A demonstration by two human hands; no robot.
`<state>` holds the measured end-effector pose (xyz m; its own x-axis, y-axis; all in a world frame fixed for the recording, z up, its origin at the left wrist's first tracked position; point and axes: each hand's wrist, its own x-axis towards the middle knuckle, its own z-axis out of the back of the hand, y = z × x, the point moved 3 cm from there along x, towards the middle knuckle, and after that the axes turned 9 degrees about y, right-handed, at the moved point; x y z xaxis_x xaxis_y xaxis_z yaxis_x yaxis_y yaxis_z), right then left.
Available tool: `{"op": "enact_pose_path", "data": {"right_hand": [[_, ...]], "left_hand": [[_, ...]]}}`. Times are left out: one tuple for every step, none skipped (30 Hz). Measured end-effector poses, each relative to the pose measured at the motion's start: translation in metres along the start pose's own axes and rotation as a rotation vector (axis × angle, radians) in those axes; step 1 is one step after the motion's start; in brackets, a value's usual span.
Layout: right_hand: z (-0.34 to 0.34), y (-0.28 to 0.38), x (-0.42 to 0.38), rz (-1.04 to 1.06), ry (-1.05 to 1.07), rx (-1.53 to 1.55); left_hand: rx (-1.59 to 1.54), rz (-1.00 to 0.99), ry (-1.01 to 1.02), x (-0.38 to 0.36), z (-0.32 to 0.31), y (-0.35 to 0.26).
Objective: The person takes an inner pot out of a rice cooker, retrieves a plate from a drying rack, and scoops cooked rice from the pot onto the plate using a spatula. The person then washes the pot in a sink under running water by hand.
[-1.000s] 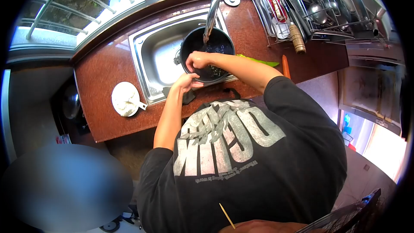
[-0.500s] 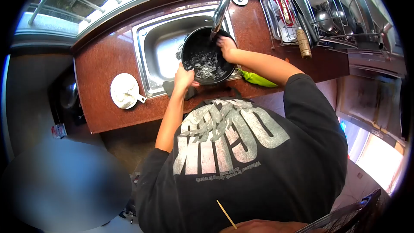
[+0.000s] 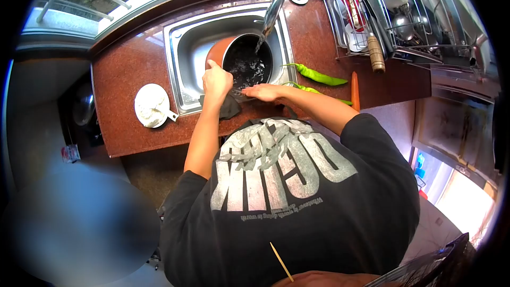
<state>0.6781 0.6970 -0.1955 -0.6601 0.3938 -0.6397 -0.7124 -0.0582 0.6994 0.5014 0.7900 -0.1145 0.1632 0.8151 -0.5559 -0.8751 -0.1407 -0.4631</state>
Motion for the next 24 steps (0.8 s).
{"op": "enact_pose_path", "data": {"right_hand": [[0.000, 0.003, 0.002, 0.068, -0.011, 0.019], [0.000, 0.001, -0.001, 0.038, -0.020, 0.001], [0.010, 0.010, -0.009, 0.042, -0.025, 0.003], [0.019, 0.013, -0.015, -0.126, 0.015, -0.309], [0.025, 0.016, -0.021, -0.297, 0.056, -0.619], [0.031, 0.012, -0.026, -0.329, -0.012, -0.772], [0.041, 0.002, -0.032, -0.358, -0.078, -0.927], [0.051, -0.007, -0.038, -0.355, -0.156, -1.024], [0.059, -0.014, -0.044, -0.345, -0.235, -1.122], [0.063, -0.017, -0.050, -0.269, -0.303, -1.149], [0.065, -0.020, -0.055, -0.194, -0.374, -1.174], [0.064, -0.018, -0.057, -0.178, -0.397, -1.214], [0.059, -0.016, -0.060, -0.164, -0.418, -1.253], [0.053, -0.014, -0.060, -0.187, -0.408, -1.235], [0.047, -0.013, -0.059, -0.209, -0.398, -1.219], [0.041, -0.010, -0.058, -0.197, -0.492, -1.200], [0.034, -0.009, -0.055, -0.225, -0.434, -1.136], [0.024, -0.010, -0.054, -0.115, -0.442, -0.988], [0.016, -0.009, -0.052, -0.009, -0.447, -0.835], [0.016, -0.011, -0.050, -0.005, -0.450, -0.842], [0.017, -0.010, -0.050, 0.003, -0.427, -0.809], [0.018, -0.010, -0.051, 0.009, -0.404, -0.774], [0.023, -0.011, -0.051, 0.009, -0.405, -0.778], [0.033, -0.011, -0.053, -0.094, -0.486, -0.914]], "left_hand": [[-0.027, 0.023, 0.031, 0.003, 0.000, 0.004], [-0.053, 0.047, 0.061, 0.005, 0.000, 0.007], [-0.080, 0.070, 0.088, 0.007, 0.000, 0.009], [-0.076, 0.068, 0.086, 0.005, 0.002, 0.009], [-0.043, 0.054, 0.062, 0.001, 0.003, 0.009], [-0.013, 0.041, 0.042, -0.002, 0.004, 0.008], [-0.015, 0.043, 0.043, -0.004, 0.004, 0.005], [-0.008, 0.038, 0.031, -0.006, 0.005, 0.003], [-0.004, 0.038, 0.019, -0.009, 0.005, 0.004], [-0.010, 0.051, 0.016, -0.010, 0.004, 0.006], [0.000, 0.054, 0.024, -0.010, 0.005, 0.007], [0.010, 0.053, 0.031, -0.011, 0.007, 0.007], [0.005, 0.059, 0.030, -0.013, 0.008, 0.007], [-0.010, 0.042, 0.042, -0.014, 0.010, 0.005], [-0.026, 0.026, 0.051, -0.016, 0.011, 0.004], [-0.032, 0.032, 0.051, -0.017, 0.008, 0.004], [-0.014, 0.020, 0.035, -0.017, 0.006, 0.002], [0.005, 0.004, 0.012, -0.014, 0.006, 0.000], [0.007, 0.004, -0.004, -0.014, 0.004, -0.001], [0.011, -0.003, -0.008, -0.012, 0.004, 0.000], [0.016, -0.011, -0.010, -0.012, 0.004, -0.001], [0.014, -0.012, -0.013, -0.012, 0.005, 0.000], [0.019, -0.016, 0.003, -0.011, 0.005, 0.001], [0.024, -0.018, 0.021, -0.012, 0.005, 0.002]]}}
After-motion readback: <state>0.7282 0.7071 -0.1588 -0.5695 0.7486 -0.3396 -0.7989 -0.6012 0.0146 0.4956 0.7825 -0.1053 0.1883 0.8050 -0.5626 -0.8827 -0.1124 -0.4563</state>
